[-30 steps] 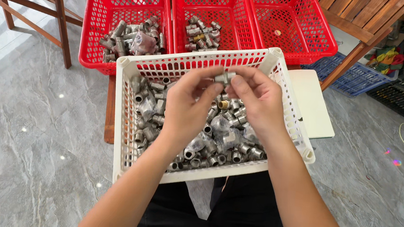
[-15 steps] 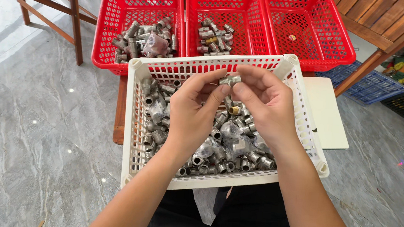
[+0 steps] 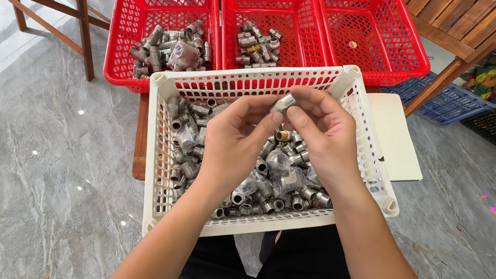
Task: The person picks up metal pipe fittings from a white basket, turns them over by hand, and places them into three red baskets.
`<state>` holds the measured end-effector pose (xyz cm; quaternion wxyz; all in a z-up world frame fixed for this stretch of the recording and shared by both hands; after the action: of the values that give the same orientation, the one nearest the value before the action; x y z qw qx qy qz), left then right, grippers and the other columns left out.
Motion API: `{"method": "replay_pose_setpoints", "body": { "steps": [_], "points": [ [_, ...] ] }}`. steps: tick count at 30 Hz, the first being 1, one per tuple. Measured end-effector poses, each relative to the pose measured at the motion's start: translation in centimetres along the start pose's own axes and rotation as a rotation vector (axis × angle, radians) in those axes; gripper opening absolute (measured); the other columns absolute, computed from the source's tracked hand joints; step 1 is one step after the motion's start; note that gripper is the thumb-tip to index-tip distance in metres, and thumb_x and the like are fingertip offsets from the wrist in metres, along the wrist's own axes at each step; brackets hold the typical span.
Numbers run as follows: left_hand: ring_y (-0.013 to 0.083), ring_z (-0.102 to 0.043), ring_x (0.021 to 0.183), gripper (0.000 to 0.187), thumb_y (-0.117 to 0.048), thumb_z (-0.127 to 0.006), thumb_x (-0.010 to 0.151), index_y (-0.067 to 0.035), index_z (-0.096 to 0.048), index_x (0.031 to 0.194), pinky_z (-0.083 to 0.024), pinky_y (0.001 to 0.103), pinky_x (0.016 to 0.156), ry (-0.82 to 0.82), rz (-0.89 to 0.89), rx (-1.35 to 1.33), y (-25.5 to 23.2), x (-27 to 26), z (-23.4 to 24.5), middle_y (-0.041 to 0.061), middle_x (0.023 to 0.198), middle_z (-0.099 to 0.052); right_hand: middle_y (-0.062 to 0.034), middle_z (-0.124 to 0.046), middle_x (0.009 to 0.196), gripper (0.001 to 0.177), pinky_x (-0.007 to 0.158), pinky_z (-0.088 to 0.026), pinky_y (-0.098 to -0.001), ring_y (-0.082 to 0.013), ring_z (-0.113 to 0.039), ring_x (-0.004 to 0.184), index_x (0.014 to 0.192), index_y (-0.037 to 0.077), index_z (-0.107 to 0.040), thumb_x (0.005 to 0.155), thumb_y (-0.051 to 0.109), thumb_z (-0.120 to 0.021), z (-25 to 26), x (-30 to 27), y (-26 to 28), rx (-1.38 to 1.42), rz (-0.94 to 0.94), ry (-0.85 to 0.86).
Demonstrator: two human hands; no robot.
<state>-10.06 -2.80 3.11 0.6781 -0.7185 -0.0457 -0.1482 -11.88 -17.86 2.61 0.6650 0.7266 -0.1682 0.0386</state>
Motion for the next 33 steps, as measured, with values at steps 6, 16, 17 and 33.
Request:
{"method": "replay_pose_setpoints", "body": {
  "steps": [6,16,17,33],
  "points": [
    [0.0166,-0.075,0.082,0.029,-0.022,-0.077,0.091,-0.006,-0.068,0.113,-0.062,0.026,0.064,0.063,0.172,-0.019,2.2,-0.5,0.0,0.013,0.095,-0.079,-0.0150,-0.073,0.089,0.028,0.072,-0.061,-0.0311,-0.0176,-0.071,0.079,0.117,-0.002,-0.072,0.091,0.005,-0.078,0.9,0.7,-1.5,-0.061,0.079,0.060],
    [0.0162,-0.074,0.090,0.033,-0.019,-0.078,0.091,-0.004,-0.068,0.119,-0.062,0.025,0.072,0.040,0.053,-0.148,1.7,-0.1,-0.3,0.011,0.103,-0.076,-0.0109,-0.072,0.115,0.029,0.077,-0.060,-0.0263,-0.0120,-0.065,0.091,0.119,0.006,-0.074,0.091,0.003,-0.079,-0.8,-0.5,2.1,-0.235,0.209,0.086],
    [0.0165,-0.074,0.092,0.036,-0.017,-0.080,0.090,-0.003,-0.067,0.120,-0.061,0.025,0.074,0.021,0.026,-0.175,1.4,-0.1,-0.2,0.011,0.107,-0.074,-0.0107,-0.072,0.112,0.029,0.078,-0.061,-0.0277,-0.0127,-0.065,0.092,0.121,0.004,-0.073,0.092,0.001,-0.073,-0.5,-0.4,1.6,-0.162,0.155,0.078],
    [0.0199,-0.075,0.097,0.042,-0.033,-0.062,0.101,-0.008,-0.065,0.135,-0.065,0.032,0.070,0.191,0.129,-0.225,1.2,-0.5,-0.8,0.012,0.109,-0.076,-0.0107,-0.070,0.102,0.038,0.080,-0.058,-0.0285,-0.0128,-0.062,0.088,0.119,-0.001,-0.072,0.083,-0.001,-0.085,0.3,-0.4,1.6,-0.169,0.253,0.080]
  ]
}}
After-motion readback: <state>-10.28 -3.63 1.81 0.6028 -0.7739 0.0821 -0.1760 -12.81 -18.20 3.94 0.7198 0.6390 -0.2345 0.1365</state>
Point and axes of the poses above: each hand's wrist, its own x-axis towards the middle knuckle, its own z-axis out of the back of the hand, y = z × x, the point moved 8 cm from there along x, towards the middle knuckle
